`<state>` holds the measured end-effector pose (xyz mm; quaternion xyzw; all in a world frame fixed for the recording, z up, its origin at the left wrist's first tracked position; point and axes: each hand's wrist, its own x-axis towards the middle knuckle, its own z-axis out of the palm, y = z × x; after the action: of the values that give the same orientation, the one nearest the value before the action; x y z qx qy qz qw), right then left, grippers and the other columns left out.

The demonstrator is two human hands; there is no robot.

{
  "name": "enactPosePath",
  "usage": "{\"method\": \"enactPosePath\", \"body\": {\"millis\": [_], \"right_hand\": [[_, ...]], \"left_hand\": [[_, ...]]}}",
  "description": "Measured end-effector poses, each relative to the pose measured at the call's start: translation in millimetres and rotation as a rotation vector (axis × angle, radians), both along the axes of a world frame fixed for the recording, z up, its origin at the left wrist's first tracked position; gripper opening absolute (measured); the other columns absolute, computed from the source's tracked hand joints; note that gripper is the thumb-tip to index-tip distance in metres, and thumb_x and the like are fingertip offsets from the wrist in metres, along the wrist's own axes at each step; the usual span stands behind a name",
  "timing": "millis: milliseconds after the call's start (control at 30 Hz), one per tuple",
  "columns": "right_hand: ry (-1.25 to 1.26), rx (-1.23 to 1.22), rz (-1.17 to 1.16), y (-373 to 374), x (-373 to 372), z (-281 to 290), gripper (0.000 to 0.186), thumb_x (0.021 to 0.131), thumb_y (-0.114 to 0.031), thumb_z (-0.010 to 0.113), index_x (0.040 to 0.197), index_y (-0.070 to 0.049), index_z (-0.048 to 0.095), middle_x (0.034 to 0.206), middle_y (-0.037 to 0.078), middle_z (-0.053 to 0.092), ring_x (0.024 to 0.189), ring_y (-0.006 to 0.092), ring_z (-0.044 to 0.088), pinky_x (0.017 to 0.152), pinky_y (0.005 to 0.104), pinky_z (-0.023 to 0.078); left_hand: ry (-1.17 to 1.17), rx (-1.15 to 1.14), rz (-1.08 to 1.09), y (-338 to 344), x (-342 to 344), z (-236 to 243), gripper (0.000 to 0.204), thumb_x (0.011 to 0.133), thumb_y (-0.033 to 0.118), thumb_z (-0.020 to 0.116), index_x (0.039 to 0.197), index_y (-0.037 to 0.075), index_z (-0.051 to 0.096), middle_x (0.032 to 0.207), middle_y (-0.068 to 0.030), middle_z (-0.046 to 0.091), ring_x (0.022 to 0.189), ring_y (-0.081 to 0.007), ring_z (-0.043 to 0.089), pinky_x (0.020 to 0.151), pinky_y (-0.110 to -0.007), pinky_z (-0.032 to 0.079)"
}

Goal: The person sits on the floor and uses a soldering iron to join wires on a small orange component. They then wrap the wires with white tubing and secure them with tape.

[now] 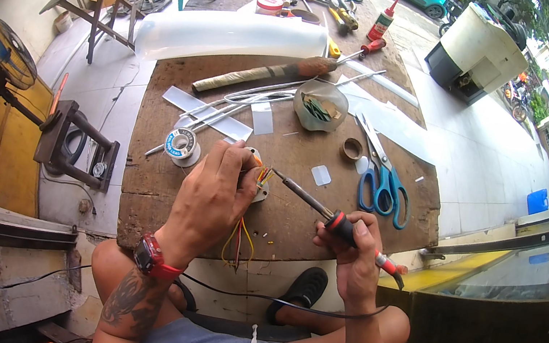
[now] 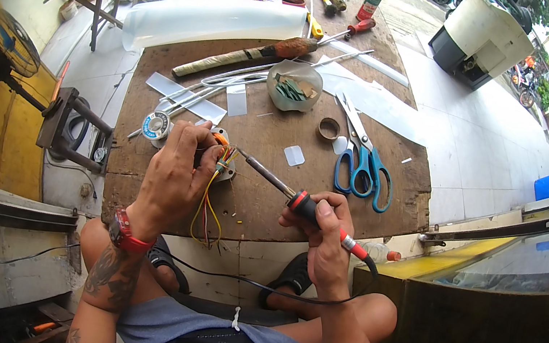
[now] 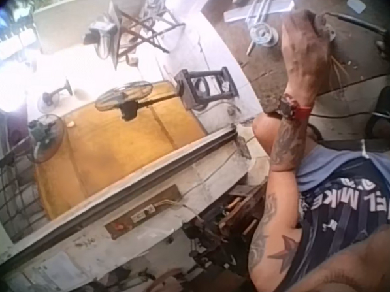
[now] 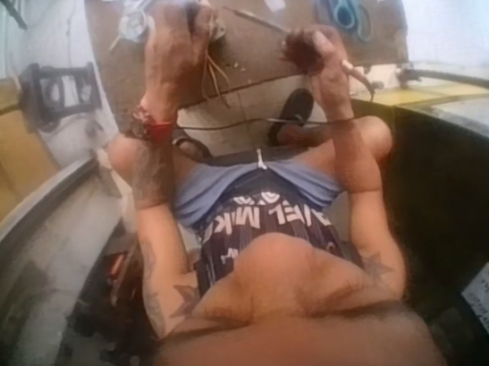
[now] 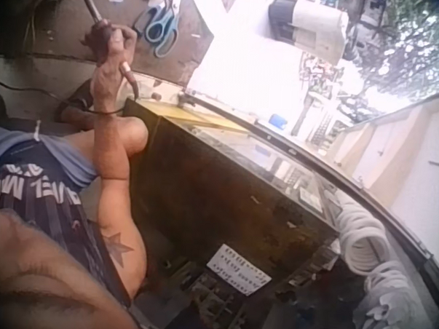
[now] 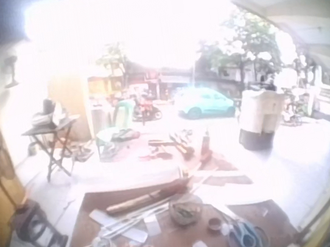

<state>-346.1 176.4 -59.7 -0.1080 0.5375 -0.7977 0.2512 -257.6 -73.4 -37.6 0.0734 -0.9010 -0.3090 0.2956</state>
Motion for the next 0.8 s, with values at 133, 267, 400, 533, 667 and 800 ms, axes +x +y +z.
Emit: {"method": "enactPosePath", "body": {"millis": [133, 267, 400, 533, 667, 800], "right_hand": [[-0.002, -0.011, 0.000, -0.6, -0.3, -0.8, 0.033, 0.108, -0.034, 0.056, 0.123, -0.005, 0.053, 0.106, 0.018, 0.073, 0.104, 0.0324, 0.078, 0.092, 0.0450, 0.064], [-0.002, -0.012, 0.002, -1.1, -0.4, -0.8, 0.033, 0.109, -0.035, 0.056, 0.122, -0.005, 0.052, 0.106, 0.017, 0.073, 0.103, 0.0324, 0.078, 0.091, 0.0450, 0.064], [0.005, -0.005, -0.003, -1.8, -0.4, -0.7, 0.033, 0.109, -0.035, 0.055, 0.122, -0.005, 0.052, 0.106, 0.018, 0.073, 0.103, 0.0323, 0.078, 0.091, 0.0450, 0.064], [0.002, -0.007, -0.001, -2.2, -0.6, -0.7, 0.033, 0.109, -0.034, 0.055, 0.122, -0.005, 0.052, 0.106, 0.018, 0.073, 0.103, 0.0322, 0.078, 0.091, 0.0450, 0.065], [0.003, -0.006, 0.006, -1.7, -0.6, -0.3, 0.032, 0.109, -0.034, 0.055, 0.122, -0.005, 0.052, 0.106, 0.018, 0.073, 0.104, 0.0324, 0.078, 0.091, 0.0451, 0.064], [0.005, 0.000, 0.004, -1.4, 0.0, -0.5, 0.032, 0.109, -0.033, 0.054, 0.123, -0.005, 0.051, 0.107, 0.018, 0.073, 0.104, 0.0328, 0.078, 0.091, 0.0454, 0.064]], "left_hand": [[0.018, -0.057, -0.017, -1.6, -0.5, -0.5, 0.018, 0.103, 0.010, 0.066, 0.115, 0.002, 0.055, 0.106, -0.0182, 0.061, 0.108, -0.0421, 0.068, 0.085, -0.051, 0.056], [0.022, -0.065, -0.016, -1.5, -1.1, -1.1, 0.017, 0.102, 0.009, 0.065, 0.114, 0.002, 0.055, 0.106, -0.0190, 0.061, 0.111, -0.0434, 0.068, 0.086, -0.051, 0.056], [0.025, -0.056, -0.018, -1.2, -1.0, -0.8, 0.017, 0.102, 0.009, 0.066, 0.114, 0.002, 0.055, 0.107, -0.0193, 0.061, 0.110, -0.0434, 0.068, 0.086, -0.051, 0.056], [0.001, -0.046, -0.012, -0.8, 0.5, -0.4, 0.017, 0.101, 0.008, 0.066, 0.114, 0.002, 0.055, 0.108, -0.0194, 0.062, 0.107, -0.0432, 0.068, 0.085, -0.051, 0.056], [0.026, -0.064, -0.019, -1.6, -1.1, -1.4, 0.018, 0.101, 0.009, 0.066, 0.114, 0.002, 0.055, 0.107, -0.0191, 0.062, 0.104, -0.0428, 0.068, 0.084, -0.051, 0.056], [0.029, -0.044, -0.019, -1.5, -0.6, -2.3, 0.019, 0.101, 0.009, 0.066, 0.115, 0.002, 0.056, 0.106, -0.0190, 0.062, 0.103, -0.0427, 0.069, 0.084, -0.050, 0.056]]}}
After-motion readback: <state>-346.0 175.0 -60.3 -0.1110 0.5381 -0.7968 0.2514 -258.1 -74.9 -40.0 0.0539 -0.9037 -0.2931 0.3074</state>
